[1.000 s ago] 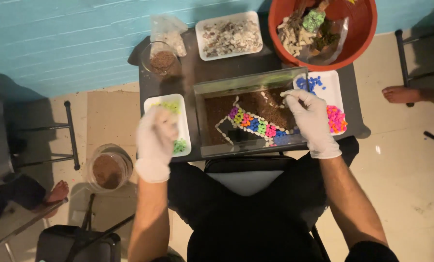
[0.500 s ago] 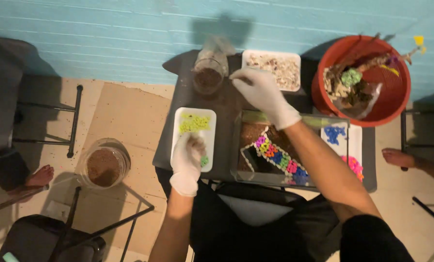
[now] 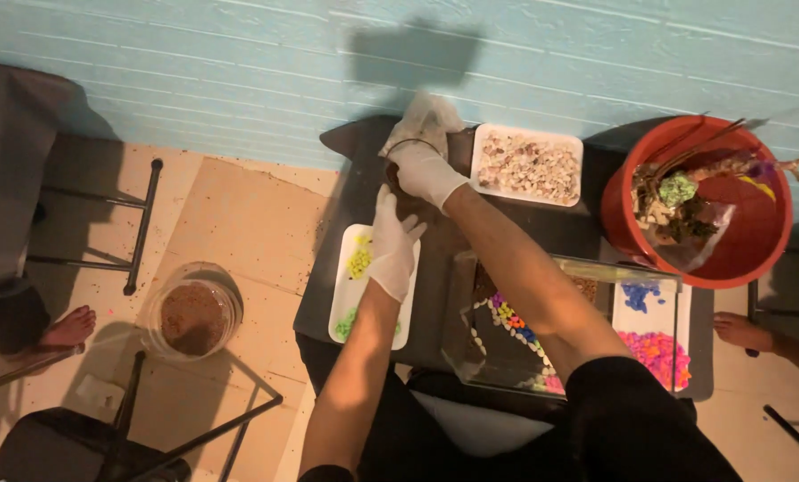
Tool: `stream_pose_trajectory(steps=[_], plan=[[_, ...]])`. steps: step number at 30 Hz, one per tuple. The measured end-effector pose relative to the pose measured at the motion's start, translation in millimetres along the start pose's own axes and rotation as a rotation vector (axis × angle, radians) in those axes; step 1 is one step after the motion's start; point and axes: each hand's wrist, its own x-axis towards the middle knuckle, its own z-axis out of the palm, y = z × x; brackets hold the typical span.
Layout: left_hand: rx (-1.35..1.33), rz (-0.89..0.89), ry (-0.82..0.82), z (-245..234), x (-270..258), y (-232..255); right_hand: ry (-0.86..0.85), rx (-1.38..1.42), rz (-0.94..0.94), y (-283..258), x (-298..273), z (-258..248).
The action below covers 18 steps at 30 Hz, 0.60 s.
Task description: Placing colored stones and soil into a glass tank to create a decorative pattern.
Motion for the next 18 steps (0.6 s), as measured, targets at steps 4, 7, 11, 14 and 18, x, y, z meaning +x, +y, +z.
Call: stream_pose_trajectory(steps=[4, 7, 11, 14, 18], plan=[[-0.078, -0.064, 0.002, 19, -4, 10, -0.091, -0.091, 0.065, 19, 26, 34], [-0.136, -0.051, -0.011, 21, 12, 8, -0.076, -0.038, 0.073, 18, 22, 36], [-0.223, -0.068, 0.004, 23, 29, -4, -0.121, -0.009, 0.143, 40, 40, 63], [-0.236, -0.089, 0.002, 26, 23, 4, -0.111, -0.015, 0.124, 52, 54, 84], [-0.240, -0.037, -0.064, 20, 39, -6, -0.175, -0.010, 0.126, 32, 37, 51]])
